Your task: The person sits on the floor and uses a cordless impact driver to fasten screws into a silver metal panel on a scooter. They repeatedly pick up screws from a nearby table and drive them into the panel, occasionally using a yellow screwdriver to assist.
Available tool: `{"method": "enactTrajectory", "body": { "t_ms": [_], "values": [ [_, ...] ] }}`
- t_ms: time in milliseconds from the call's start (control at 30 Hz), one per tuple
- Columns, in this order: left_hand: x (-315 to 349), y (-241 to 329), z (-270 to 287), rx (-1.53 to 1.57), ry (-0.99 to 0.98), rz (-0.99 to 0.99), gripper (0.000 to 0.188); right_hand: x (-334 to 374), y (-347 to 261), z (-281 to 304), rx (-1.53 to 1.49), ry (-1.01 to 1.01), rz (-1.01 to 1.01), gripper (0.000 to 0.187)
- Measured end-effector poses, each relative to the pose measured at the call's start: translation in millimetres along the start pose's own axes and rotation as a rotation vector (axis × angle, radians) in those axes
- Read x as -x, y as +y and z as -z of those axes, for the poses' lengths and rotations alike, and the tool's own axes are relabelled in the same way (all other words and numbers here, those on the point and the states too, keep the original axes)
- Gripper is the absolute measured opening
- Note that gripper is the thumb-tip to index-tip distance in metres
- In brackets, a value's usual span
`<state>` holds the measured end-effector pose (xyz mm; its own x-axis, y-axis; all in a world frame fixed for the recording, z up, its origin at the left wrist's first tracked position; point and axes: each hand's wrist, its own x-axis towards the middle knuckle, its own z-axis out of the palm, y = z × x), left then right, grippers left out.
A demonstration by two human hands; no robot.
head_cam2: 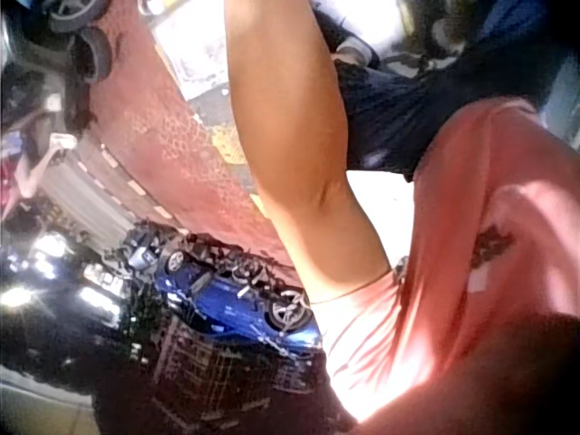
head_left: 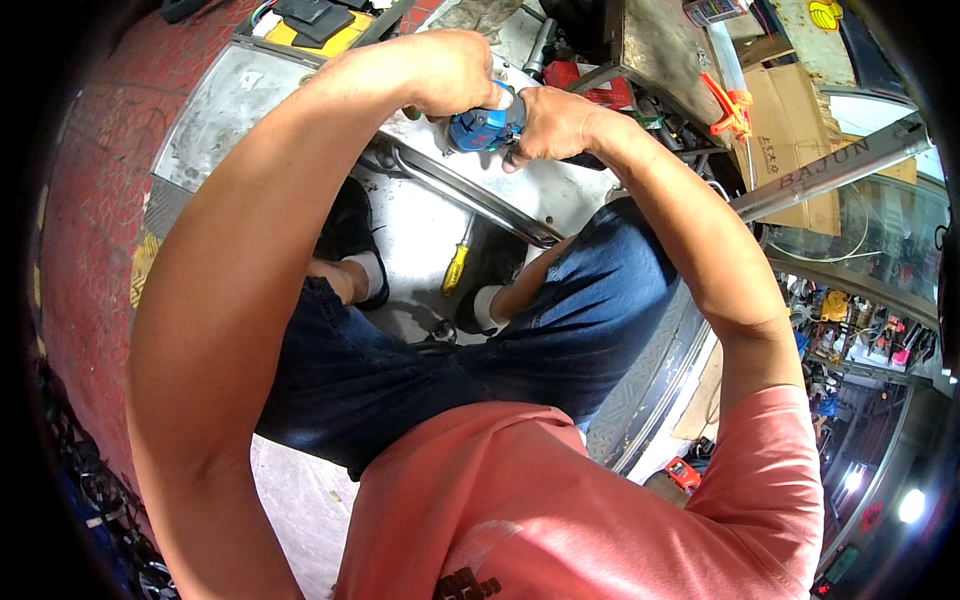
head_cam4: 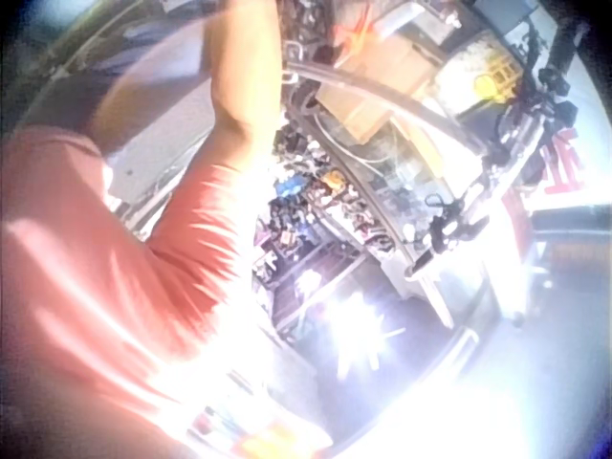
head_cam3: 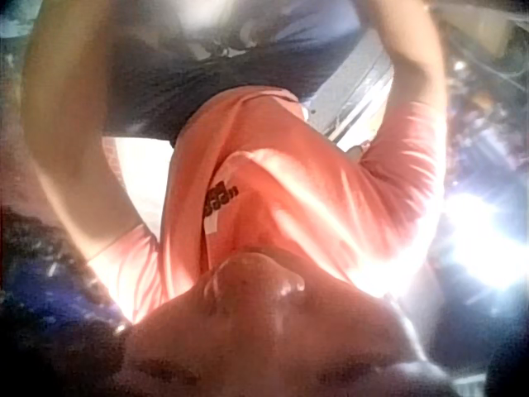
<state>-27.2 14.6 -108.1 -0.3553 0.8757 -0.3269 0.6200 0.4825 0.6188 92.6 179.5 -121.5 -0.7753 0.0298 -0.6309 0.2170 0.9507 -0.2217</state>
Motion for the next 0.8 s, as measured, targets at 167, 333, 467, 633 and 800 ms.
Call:
{"method": "enactTrajectory", "body": {
  "t_ms": [167, 333, 467, 633, 800],
  "values": [
    [6, -3, 1, 0.073, -0.010, 0.028, 0.040, -8, 1, -4, 0.014, -0.057, -0.028, 0.039],
    [4, 0, -1, 0.060, -0.044, 0.023, 0.043, 13, -14, 1, 0.064, 0.057, -0.085, 0.052],
    [10, 0, 1, 0.017, -0.089, 0.052, 0.046, 22, -18, 7, 0.035, 0.047, 0.027, 0.049],
    [18, -15, -9, 0.006, 0.021, -0.064, 0.048, 19, -14, 5, -0.001, 0.004, 0.117, 0.049],
    [21, -9, 3, -0.007, -0.025, 0.004, 0.050, 4, -15, 12, -0.054, -0.086, 0.022, 0.052]
  ]
}}
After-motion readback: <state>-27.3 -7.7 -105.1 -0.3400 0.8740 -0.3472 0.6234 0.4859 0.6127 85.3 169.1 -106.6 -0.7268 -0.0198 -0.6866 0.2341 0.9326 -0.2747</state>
